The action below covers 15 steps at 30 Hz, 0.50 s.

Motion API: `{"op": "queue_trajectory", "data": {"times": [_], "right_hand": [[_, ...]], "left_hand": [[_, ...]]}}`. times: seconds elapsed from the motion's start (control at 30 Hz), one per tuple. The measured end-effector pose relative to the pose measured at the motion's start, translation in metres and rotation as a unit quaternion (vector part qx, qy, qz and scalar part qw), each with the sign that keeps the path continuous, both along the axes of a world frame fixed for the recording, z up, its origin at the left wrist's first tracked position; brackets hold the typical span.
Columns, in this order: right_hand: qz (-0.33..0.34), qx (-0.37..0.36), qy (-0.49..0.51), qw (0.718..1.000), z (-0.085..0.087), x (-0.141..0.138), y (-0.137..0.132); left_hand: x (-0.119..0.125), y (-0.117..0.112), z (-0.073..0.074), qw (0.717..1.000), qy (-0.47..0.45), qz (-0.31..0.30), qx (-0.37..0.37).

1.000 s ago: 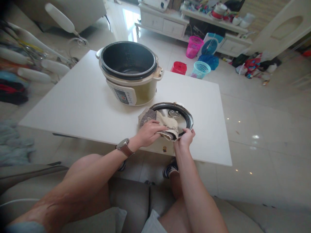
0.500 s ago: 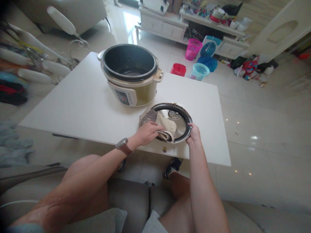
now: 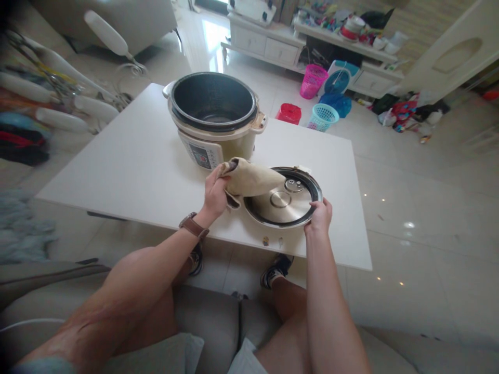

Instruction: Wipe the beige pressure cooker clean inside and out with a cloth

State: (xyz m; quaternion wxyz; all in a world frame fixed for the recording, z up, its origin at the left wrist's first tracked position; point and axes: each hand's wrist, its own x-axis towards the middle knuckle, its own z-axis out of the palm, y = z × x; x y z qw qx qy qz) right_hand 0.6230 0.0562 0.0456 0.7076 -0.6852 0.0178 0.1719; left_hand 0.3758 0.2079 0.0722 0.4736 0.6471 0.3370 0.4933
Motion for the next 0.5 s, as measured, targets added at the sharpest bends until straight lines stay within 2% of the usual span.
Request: {"op": "queue_trajectory", "data": {"times": [0.07,0.13,0.27,0.33,0.37,0.43,0.5], "right_hand": [[-0.056,-0.016,-0.018,0.998,0.007,0.001,-0.004],[-0.084,-0.018,-0.041,0.996,0.011,0.002,-0.007],[-0.107,-0.016,-0.066,0.992,0.01,-0.004,-0.009],[-0.101,-0.019,-0.067,0.992,0.009,-0.014,-0.008],[-0.093,-0.021,-0.061,0.994,0.008,-0.02,-0.007],[-0.075,-0.019,-0.047,0.996,0.009,-0.034,-0.005],[-0.065,-0.01,-0.043,0.997,0.01,-0.046,-0.004]], "left_hand": [[0.001,0.004,-0.003,0.997,-0.028,0.07,-0.004],[0.002,0.006,-0.007,0.992,-0.036,0.121,-0.014],[0.006,-0.001,-0.009,0.985,-0.029,0.166,-0.028],[0.008,-0.009,-0.009,0.991,-0.013,0.133,-0.019],[0.01,-0.015,-0.008,0.995,0.003,0.098,-0.013],[0.013,-0.025,-0.008,0.998,0.061,-0.002,0.0],[0.015,-0.035,-0.008,0.98,0.153,-0.129,0.021]]}}
